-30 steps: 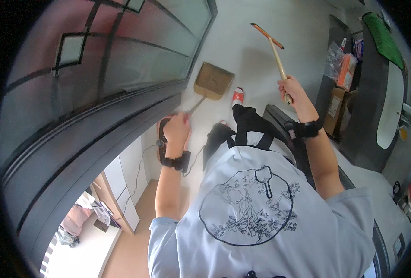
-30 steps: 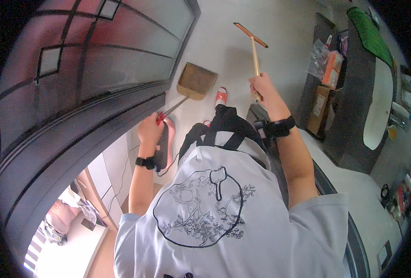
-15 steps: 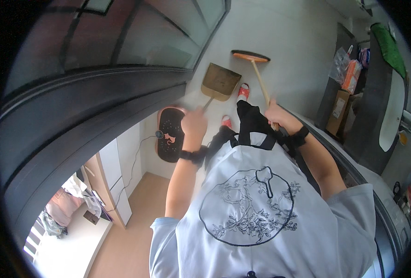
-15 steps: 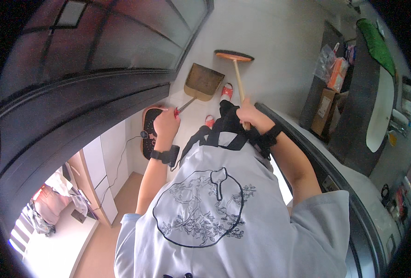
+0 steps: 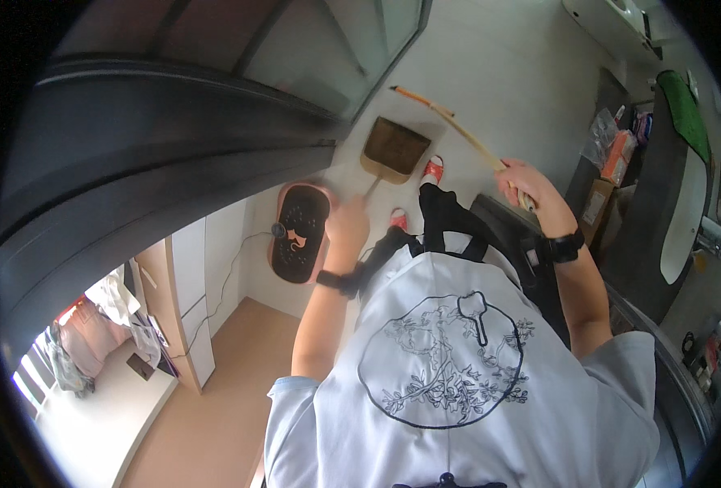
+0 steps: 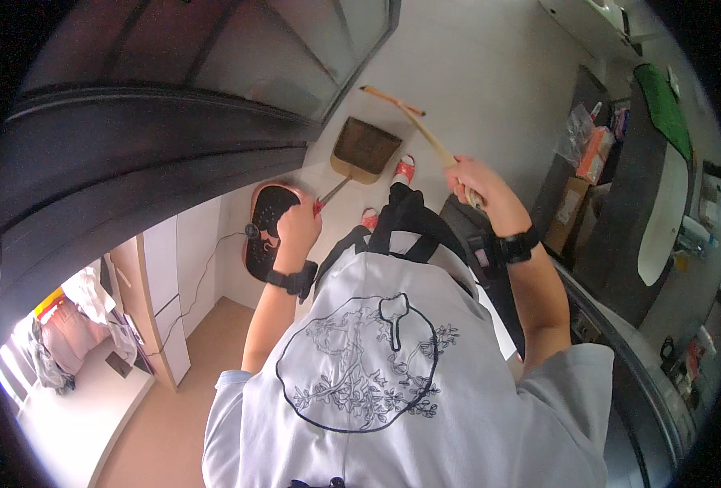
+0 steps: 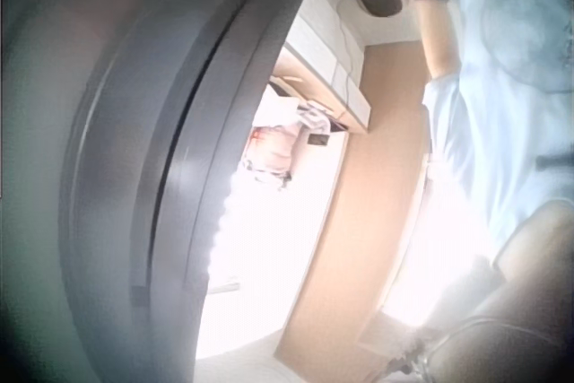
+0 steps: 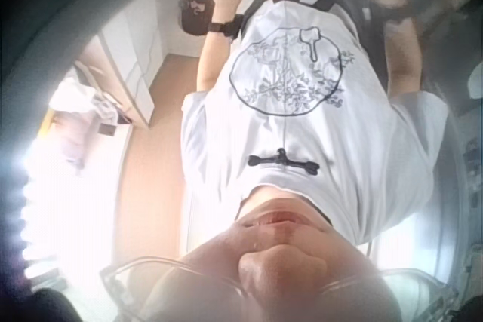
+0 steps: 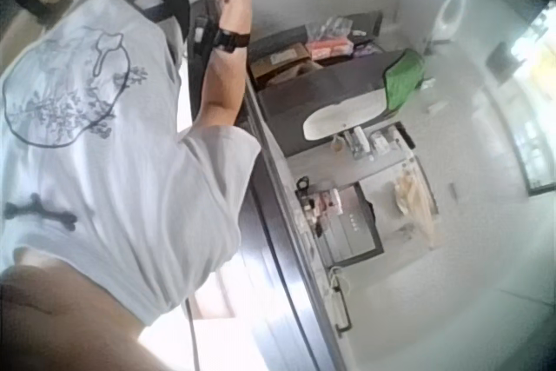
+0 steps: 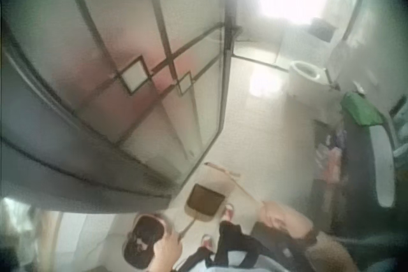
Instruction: The person sweeps the floor in several rooms using a broom and a dustpan, moving items out of the way to reach the edges.
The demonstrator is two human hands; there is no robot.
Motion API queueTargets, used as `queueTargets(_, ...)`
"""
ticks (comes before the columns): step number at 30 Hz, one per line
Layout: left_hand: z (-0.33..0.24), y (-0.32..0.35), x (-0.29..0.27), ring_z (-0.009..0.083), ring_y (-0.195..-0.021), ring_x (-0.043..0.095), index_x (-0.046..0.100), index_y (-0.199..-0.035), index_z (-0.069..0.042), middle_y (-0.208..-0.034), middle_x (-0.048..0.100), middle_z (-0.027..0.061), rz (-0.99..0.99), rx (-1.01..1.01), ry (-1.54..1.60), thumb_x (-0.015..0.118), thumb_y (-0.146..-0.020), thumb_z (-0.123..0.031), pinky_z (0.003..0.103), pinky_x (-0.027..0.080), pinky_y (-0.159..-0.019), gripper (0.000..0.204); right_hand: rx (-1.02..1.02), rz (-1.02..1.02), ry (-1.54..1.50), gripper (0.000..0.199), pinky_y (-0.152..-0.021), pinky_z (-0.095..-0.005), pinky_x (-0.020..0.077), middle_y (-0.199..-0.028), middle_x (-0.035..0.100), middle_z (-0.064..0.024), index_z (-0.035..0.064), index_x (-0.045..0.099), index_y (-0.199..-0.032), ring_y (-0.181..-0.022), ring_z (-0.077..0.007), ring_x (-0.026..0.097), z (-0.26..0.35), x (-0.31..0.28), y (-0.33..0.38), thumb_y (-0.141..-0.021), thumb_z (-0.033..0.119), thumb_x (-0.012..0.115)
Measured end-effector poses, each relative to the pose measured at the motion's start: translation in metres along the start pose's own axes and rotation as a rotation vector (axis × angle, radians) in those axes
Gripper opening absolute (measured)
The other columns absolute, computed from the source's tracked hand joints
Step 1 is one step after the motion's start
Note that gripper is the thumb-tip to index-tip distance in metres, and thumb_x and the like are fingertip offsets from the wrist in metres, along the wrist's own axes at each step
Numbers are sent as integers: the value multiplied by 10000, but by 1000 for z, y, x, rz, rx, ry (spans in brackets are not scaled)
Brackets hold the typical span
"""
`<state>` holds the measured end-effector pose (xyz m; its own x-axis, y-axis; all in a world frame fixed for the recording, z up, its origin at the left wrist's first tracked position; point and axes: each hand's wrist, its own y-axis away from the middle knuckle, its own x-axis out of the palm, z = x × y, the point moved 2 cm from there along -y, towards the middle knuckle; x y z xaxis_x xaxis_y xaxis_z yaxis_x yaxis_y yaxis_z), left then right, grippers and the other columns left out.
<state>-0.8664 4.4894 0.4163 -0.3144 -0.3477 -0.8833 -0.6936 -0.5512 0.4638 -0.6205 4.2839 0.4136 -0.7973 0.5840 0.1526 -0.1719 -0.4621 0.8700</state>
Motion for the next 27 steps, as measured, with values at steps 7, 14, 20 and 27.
queueTargets(7,-6,17,-9,310,-560,549,528,-799,-123,-617,560,119,-28,-52,125,467,-732,-157,410,435,-490,97,-132,-193,-8,114,-306,-292,311,-464,455,-92,-18,422,-626,-324,-158,405,25,-30,-103,-693,70,450)
queueTargets(14,-21,9,2,313,-563,556,527,-773,-106,-638,568,136,-5,26,50,472,-714,-164,408,442,-502,99,3,-332,125,105,-302,-303,312,-515,447,-105,-21,394,-709,-364,-172,426,6,-35,-120,-694,76,434)
queueTargets(20,-25,3,1,264,-455,545,516,-731,-110,-555,549,95,-126,70,-65,487,-713,-179,365,439,-415,77,76,-293,541,315,-369,-319,382,-567,482,-115,-56,308,-963,-439,-217,495,-63,-11,-77,-697,65,428)
queueTargets(27,-10,10,-7,283,-498,559,502,-721,-87,-561,556,112,-16,-44,-17,486,-713,-169,370,448,-441,84,186,144,564,312,-374,-286,379,-553,472,-69,-15,347,-968,-424,-154,472,-34,39,-11,-691,66,464)
